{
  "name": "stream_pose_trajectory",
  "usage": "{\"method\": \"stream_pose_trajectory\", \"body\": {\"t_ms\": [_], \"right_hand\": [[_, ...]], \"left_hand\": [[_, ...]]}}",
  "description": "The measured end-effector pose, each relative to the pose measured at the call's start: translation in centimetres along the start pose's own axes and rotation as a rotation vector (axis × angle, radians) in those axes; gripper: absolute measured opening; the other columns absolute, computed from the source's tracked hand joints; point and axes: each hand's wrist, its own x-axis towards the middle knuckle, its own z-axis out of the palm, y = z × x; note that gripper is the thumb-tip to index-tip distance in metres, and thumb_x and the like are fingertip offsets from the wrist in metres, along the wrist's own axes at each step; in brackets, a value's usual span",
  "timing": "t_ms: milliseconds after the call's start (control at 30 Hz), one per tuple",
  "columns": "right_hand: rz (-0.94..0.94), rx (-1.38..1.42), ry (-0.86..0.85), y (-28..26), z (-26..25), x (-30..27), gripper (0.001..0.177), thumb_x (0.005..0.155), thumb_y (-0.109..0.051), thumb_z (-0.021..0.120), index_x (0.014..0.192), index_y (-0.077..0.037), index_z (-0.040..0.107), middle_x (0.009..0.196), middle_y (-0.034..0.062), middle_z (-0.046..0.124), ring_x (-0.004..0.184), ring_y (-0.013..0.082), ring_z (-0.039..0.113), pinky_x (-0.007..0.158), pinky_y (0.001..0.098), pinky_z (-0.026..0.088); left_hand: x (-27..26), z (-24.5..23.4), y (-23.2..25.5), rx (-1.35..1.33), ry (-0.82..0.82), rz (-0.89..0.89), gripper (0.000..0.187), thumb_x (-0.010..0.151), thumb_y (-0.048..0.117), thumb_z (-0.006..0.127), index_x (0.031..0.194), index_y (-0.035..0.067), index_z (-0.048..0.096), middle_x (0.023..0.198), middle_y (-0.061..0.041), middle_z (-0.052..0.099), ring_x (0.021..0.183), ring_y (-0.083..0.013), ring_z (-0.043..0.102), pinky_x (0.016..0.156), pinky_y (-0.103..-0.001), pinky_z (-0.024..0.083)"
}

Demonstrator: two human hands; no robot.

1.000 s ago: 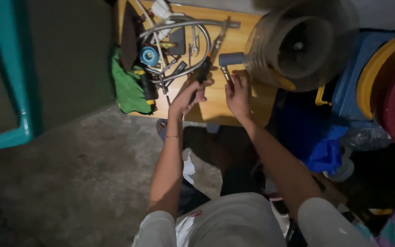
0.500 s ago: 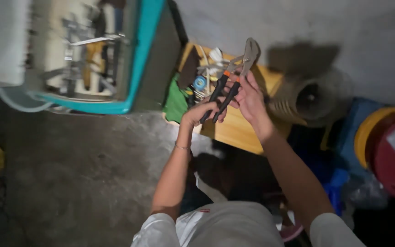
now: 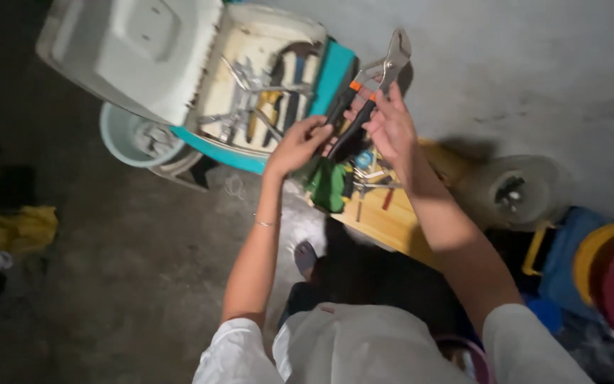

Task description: Organizing and sorting various hand tools in a toolbox.

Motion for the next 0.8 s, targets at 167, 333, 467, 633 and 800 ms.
{"method": "stream_pose_trajectory", "body": {"t_ms": [167,333,467,633,800], "right_hand": [[-0.042,-0.045,-0.038,3.8,2.6,4.6,0.033,0.117,-0.015,0.047,0.147,-0.011,0.034,0.142,0.0229,0.057,0.115,0.0333,0.062,0.105,0.0579,0.057],[-0.049,-0.130,0.066,6.9,5.9,9.6,0.036,0.111,-0.016,0.045,0.146,-0.016,0.034,0.138,0.0203,0.059,0.117,0.0355,0.065,0.100,0.0553,0.059],[-0.064,-0.220,0.055,9.2,5.4,15.3,0.035,0.110,-0.015,0.044,0.144,-0.017,0.036,0.138,0.0198,0.060,0.120,0.0374,0.065,0.099,0.0561,0.058],[-0.023,-0.182,0.086,10.6,5.5,20.4,0.034,0.109,-0.015,0.046,0.141,-0.021,0.038,0.141,0.0147,0.060,0.125,0.0381,0.061,0.098,0.0605,0.053],[-0.058,-0.163,0.164,9.9,8.1,22.6,0.036,0.104,-0.016,0.050,0.136,-0.025,0.036,0.143,0.0088,0.053,0.130,0.0362,0.057,0.095,0.0705,0.046]], "left_hand": [[-2.5,-10.2,0.1,0.526,0.299,0.074,0.025,0.103,0.026,0.066,0.116,0.006,0.072,0.088,-0.006,0.070,0.076,-0.0139,0.064,0.069,-0.032,0.051],[-3.7,-15.8,-1.8,0.996,0.583,0.155,0.025,0.090,0.022,0.075,0.110,0.007,0.070,0.101,-0.013,0.069,0.096,-0.0320,0.066,0.083,-0.045,0.053],[-3.2,-18.0,-2.6,1.218,0.642,0.058,0.038,0.082,0.023,0.078,0.115,0.007,0.067,0.110,-0.016,0.065,0.104,-0.0403,0.061,0.084,-0.051,0.051],[-2.9,-17.9,-3.2,1.294,0.594,-0.109,0.036,0.083,0.029,0.077,0.114,0.013,0.067,0.114,-0.013,0.065,0.109,-0.0370,0.061,0.091,-0.055,0.048],[-2.5,-17.1,-2.2,1.340,0.641,-0.169,0.039,0.079,0.031,0.078,0.113,0.016,0.067,0.115,-0.011,0.065,0.117,-0.0344,0.056,0.097,-0.064,0.039]]}}
